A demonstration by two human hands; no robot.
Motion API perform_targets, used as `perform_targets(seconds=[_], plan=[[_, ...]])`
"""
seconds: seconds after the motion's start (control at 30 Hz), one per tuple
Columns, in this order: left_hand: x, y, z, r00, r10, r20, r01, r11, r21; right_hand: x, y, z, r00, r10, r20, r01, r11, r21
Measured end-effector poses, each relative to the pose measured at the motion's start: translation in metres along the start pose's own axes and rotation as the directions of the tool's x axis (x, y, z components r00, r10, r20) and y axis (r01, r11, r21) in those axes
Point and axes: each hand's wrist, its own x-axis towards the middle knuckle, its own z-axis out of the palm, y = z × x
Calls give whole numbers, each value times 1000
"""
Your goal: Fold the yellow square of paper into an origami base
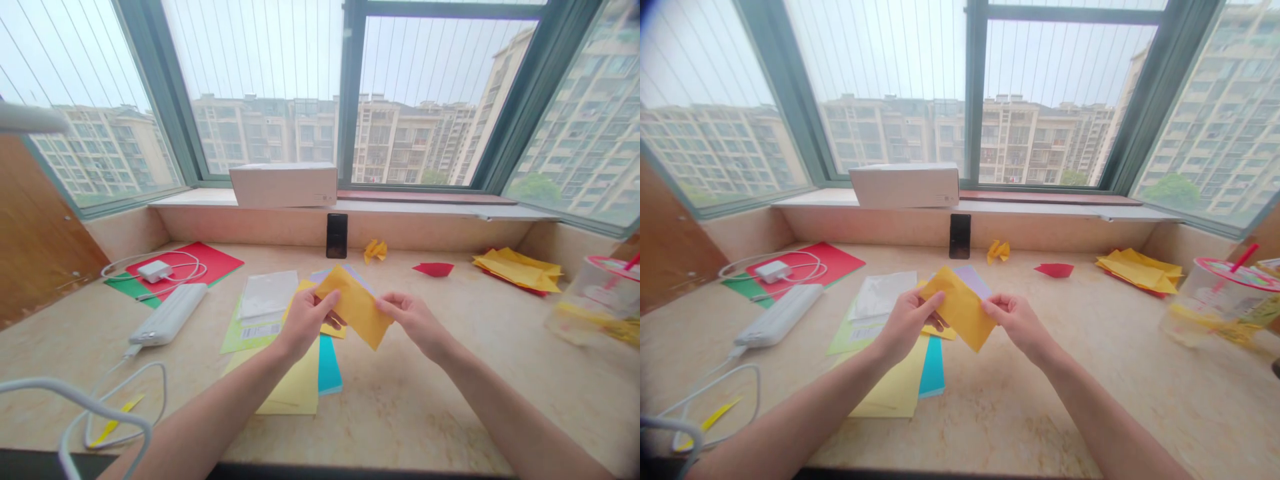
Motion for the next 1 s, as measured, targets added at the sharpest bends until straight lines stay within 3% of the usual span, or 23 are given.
perform_targets(seconds=[0.1,0.2,0.3,0.47,0.57,0.7,1.0], plan=[[2,0,-2,983,95,-158,-82,993,85,-7,-2,5,950,49,309,-22,996,-91],[-2,-2,2,994,78,-80,-63,983,174,-10,-3,13,909,14,416,31,995,-100],[-8,-5,9,997,66,27,-71,972,223,-9,-2,16,929,-37,368,67,995,-69],[-13,-9,15,994,72,84,-85,981,172,-7,2,12,950,-37,311,68,994,-88],[-12,-10,14,990,125,64,-136,969,205,-7,3,12,958,-57,281,86,992,-92],[-11,-10,12,975,216,45,-219,923,318,-8,2,14,980,-131,149,147,984,-103],[-14,-12,16,980,190,67,-201,920,336,-15,-8,21,985,-161,59,160,987,25]])
